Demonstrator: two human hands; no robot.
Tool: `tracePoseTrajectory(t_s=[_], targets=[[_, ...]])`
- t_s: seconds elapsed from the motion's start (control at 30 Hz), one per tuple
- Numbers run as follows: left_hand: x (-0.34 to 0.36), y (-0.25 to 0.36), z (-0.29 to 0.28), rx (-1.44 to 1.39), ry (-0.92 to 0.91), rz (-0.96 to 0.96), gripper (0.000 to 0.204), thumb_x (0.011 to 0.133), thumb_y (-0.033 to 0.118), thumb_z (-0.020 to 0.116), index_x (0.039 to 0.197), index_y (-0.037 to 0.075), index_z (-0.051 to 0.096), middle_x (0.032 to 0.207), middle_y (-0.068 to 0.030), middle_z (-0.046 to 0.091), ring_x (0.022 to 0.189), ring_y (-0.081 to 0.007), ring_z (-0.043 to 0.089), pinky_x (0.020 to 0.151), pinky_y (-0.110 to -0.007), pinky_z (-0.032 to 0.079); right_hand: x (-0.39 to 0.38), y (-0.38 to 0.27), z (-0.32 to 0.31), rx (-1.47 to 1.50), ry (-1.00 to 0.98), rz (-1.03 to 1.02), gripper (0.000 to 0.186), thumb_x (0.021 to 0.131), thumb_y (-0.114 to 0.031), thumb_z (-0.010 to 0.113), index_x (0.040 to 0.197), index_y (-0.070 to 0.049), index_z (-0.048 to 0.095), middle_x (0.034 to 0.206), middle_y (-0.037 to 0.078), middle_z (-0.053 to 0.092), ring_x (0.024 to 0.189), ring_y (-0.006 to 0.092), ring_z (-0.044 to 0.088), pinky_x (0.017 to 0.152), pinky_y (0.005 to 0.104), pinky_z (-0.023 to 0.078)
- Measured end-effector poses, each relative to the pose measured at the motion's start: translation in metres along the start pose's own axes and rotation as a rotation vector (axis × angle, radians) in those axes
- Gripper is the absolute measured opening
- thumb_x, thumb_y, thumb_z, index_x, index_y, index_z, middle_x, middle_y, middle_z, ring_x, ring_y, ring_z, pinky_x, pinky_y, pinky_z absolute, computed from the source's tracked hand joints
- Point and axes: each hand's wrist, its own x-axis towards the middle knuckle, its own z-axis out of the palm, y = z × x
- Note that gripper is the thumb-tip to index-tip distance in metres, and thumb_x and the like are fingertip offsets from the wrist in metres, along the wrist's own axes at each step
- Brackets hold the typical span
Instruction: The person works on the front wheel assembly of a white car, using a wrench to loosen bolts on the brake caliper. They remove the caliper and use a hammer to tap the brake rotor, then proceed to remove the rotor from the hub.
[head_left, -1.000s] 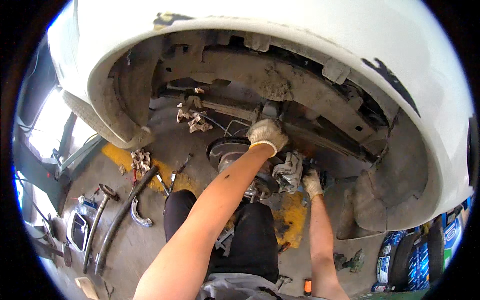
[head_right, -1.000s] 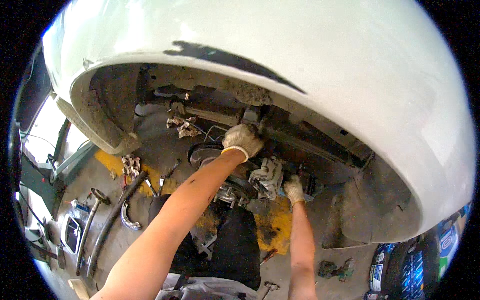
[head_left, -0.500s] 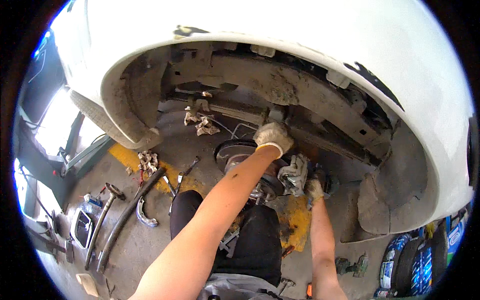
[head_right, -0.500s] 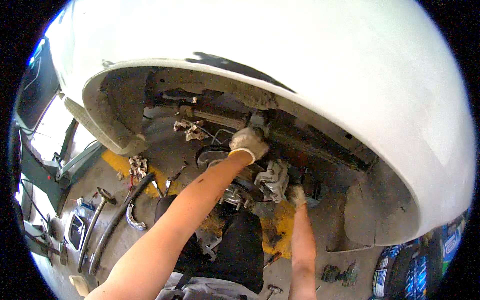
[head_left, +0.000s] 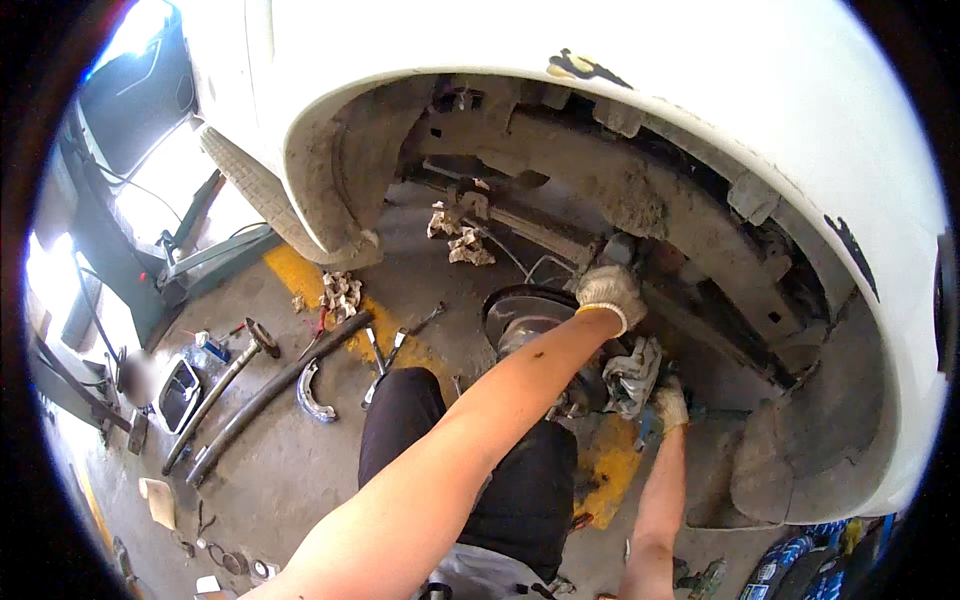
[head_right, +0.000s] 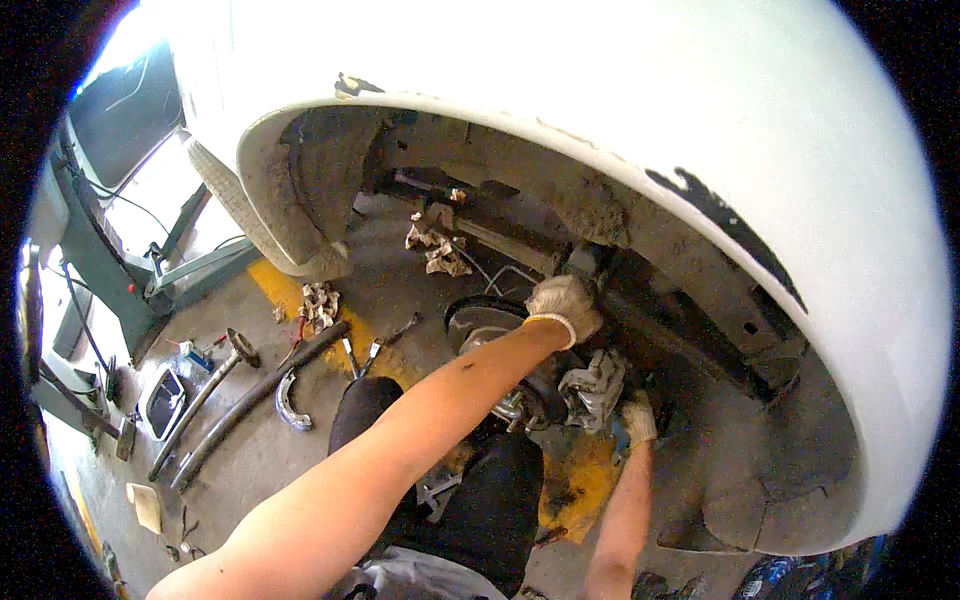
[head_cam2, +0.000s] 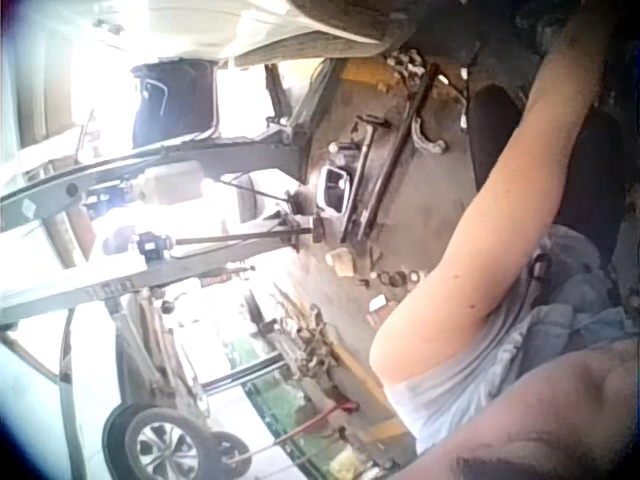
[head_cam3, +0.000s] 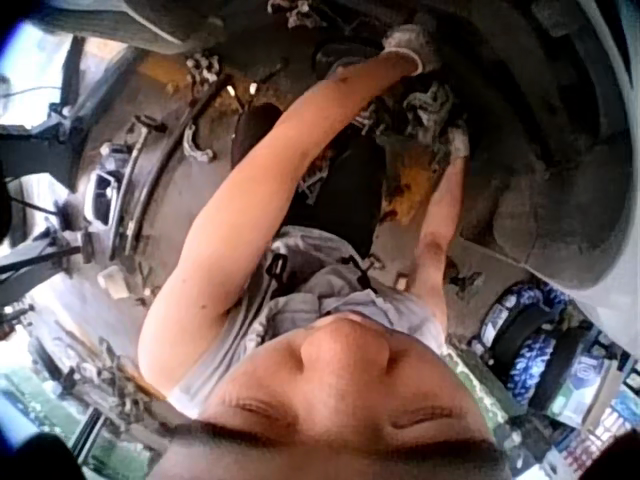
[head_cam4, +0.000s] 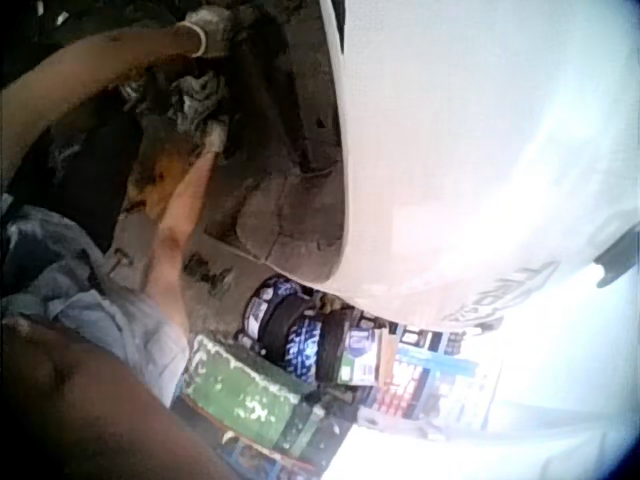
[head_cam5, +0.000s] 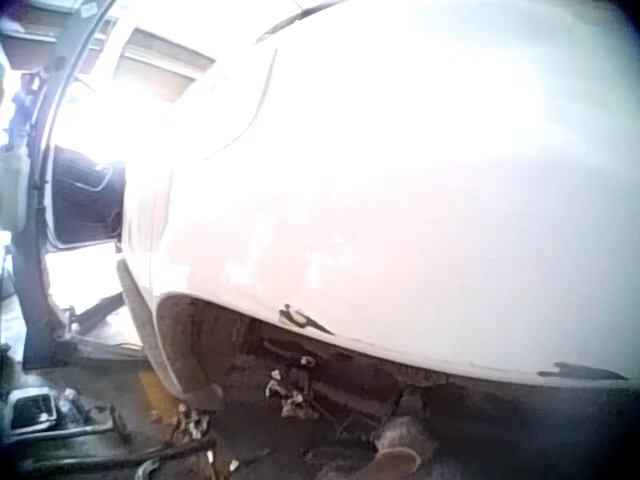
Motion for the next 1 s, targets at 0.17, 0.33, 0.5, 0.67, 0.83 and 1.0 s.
tracePoseTrajectory(t_s=[0.17,0.33,0.5,0.67,0.83,1.0], targets=[[-0.003,0.003,-0.005,-0.514,0.134,-0.273,0.03,0.067,0.032,0.061,0.08,0.005,0.065,0.082,-0.0162,0.063,0.079,-0.0301,0.062,0.069,-0.035,0.051,0.001,-0.041,-0.064,0.042,-0.307,0.143,0.044,0.078,-0.017,0.053,0.118,-0.002,0.045,0.111,0.015,0.054,0.099,0.0294,0.052,0.085,0.0361,0.042],[-0.001,-0.011,-0.003,-0.166,0.069,0.003,0.036,0.072,0.036,0.054,0.083,0.005,0.066,0.091,-0.0157,0.063,0.087,-0.0291,0.06,0.078,-0.036,0.048,-0.039,-0.168,-0.164,-0.149,-0.377,0.629,0.057,0.078,-0.032,0.056,0.123,-0.001,0.041,0.123,0.02,0.045,0.11,0.0311,0.046,0.086,0.0397,0.043],[0.024,0.01,0.008,-0.086,0.058,0.415,0.045,0.083,0.043,0.041,0.116,0.013,0.05,0.121,-0.0098,0.048,0.108,-0.0277,0.047,0.092,-0.035,0.035,-0.078,-0.094,-0.189,-0.051,-0.18,0.709,0.078,0.06,-0.041,0.07,0.121,0.001,0.044,0.116,0.018,0.052,0.106,0.0287,0.05,0.089,0.0356,0.041],[0.029,0.067,0.017,0.12,-0.119,0.586,0.054,0.084,0.04,0.048,0.129,0.012,0.038,0.137,-0.0092,0.032,0.122,-0.0294,0.033,0.102,-0.042,0.025,-0.116,-0.048,-0.103,1.33,0.772,0.057,0.045,0.079,-0.025,0.061,0.116,-0.004,0.047,0.113,0.011,0.052,0.101,0.0244,0.05,0.086,0.0359,0.043],[-0.012,0.031,0.027,0.285,-0.161,0.519,0.055,0.084,0.042,0.047,0.129,0.011,0.039,0.137,-0.0098,0.032,0.123,-0.0295,0.033,0.101,-0.043,0.026,-0.04,-0.092,-0.032,1.804,1.076,0.293,0.036,0.088,-0.026,0.048,0.116,-0.003,0.045,0.111,0.005,0.052,0.101,0.0219,0.049,0.087,0.0346,0.041],[0.0,0.035,0.031,0.361,-0.256,0.493,0.057,0.084,0.044,0.047,0.129,0.011,0.039,0.137,-0.0104,0.032,0.123,-0.0295,0.032,0.101,-0.043,0.027,-0.03,-0.068,-0.008,1.237,0.963,0.284,0.033,0.089,-0.013,0.04,0.121,-0.006,0.047,0.129,0.014,0.041,0.117,0.0266,0.04,0.097,0.0335,0.033]])
